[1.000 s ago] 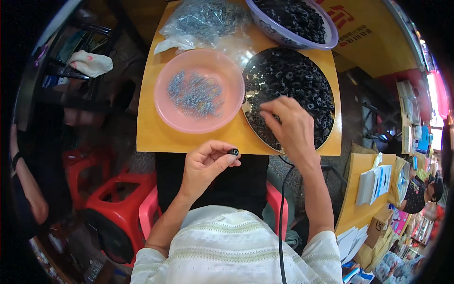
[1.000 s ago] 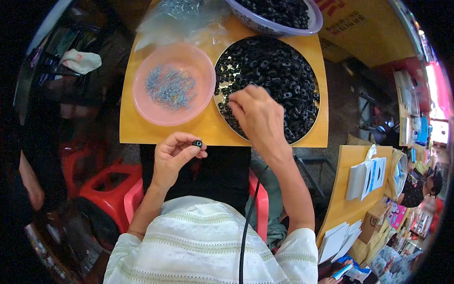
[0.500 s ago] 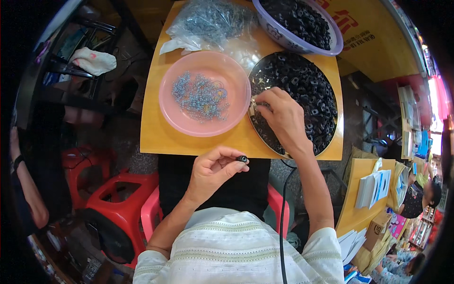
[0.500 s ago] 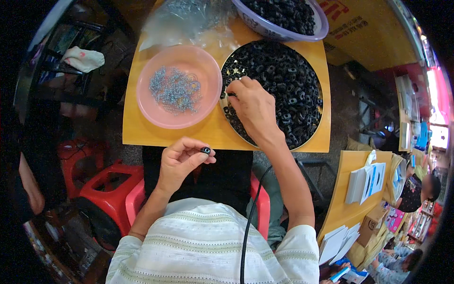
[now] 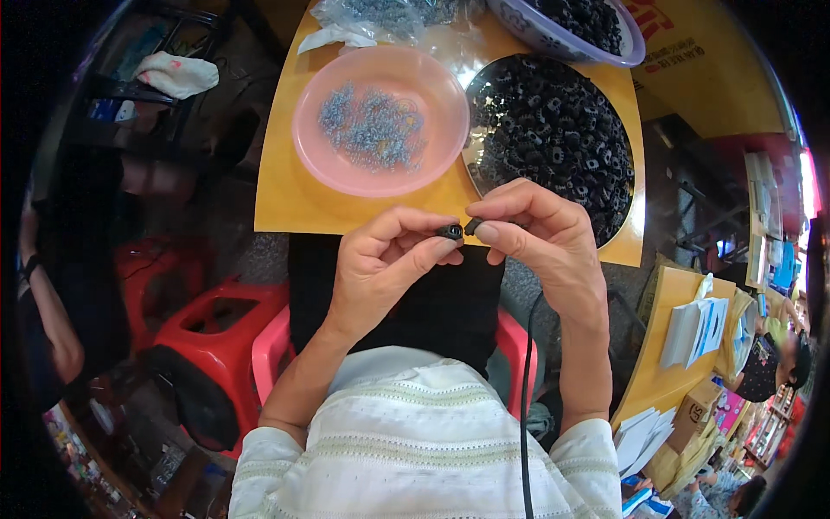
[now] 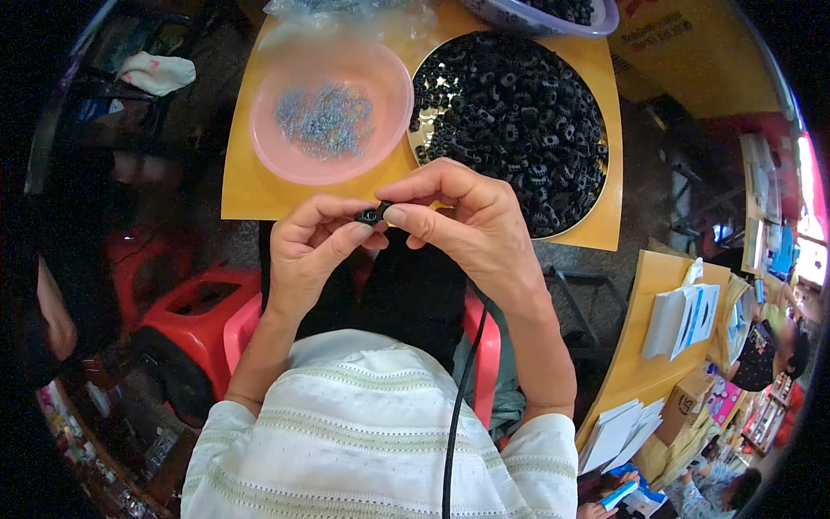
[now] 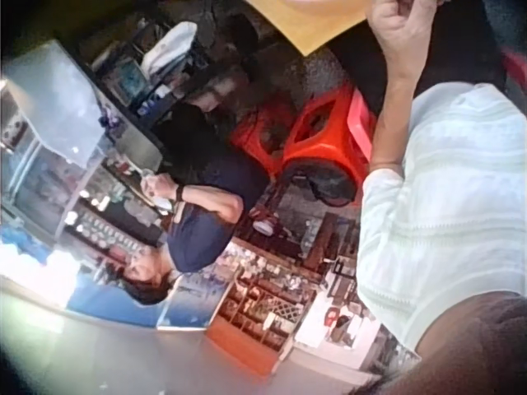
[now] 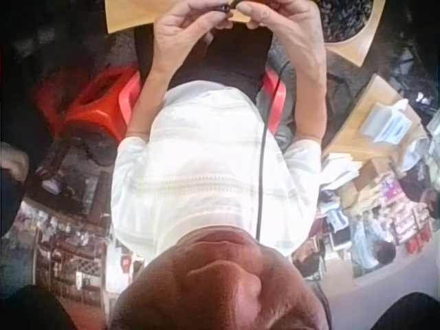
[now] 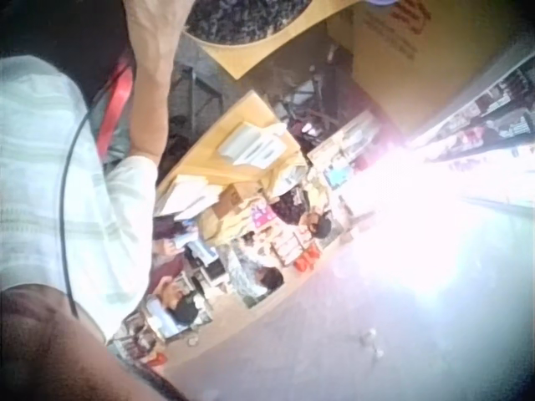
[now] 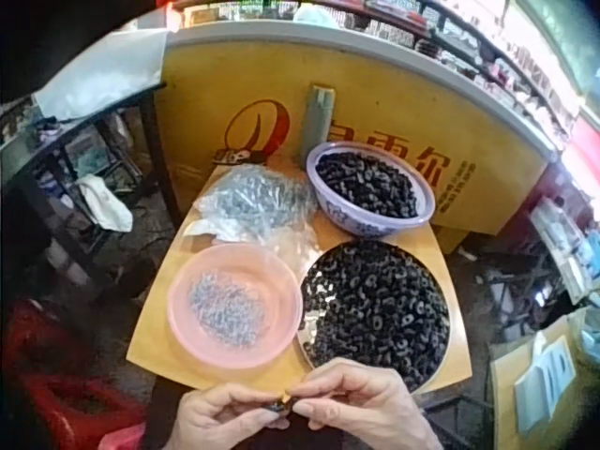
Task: The person repeatedly assembles small clips by taking metal pieces from a bowl and fitting them into plastic pieces by hand.
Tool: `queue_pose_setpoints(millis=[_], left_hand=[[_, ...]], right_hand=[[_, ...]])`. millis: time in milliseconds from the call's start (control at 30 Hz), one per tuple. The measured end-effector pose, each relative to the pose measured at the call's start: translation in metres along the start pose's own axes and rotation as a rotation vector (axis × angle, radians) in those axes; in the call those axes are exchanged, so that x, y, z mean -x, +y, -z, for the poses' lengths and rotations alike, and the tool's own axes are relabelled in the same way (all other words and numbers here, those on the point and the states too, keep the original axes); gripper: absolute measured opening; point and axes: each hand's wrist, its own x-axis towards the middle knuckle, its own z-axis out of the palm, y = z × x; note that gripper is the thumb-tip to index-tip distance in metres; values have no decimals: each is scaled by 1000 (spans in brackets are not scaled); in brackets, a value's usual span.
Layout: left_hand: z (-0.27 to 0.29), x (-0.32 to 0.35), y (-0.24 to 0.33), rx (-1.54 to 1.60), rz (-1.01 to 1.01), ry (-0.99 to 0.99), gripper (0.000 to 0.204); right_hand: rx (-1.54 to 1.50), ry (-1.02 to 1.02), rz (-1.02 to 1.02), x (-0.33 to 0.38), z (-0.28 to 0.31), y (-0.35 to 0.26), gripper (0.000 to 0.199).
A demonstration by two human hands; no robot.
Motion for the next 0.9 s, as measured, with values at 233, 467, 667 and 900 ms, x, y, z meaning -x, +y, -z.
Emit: queue_pose_setpoints(millis=[233, 467, 667, 900], left_hand=[[-5, 7, -1, -78, -30, -10, 20], [-6, 7, -12, -97, -23, -18, 19], [-8, 4, -16, -53, -4, -31, 18], [-1, 3, -38, -126, 31, -2, 18]], right_hand=[[128, 2, 67, 8, -4, 6, 18], [313, 50, 50, 16, -9, 3, 16], [406, 75, 65, 18, -9, 7, 13], [479, 84, 39, 9, -5, 32, 10]])
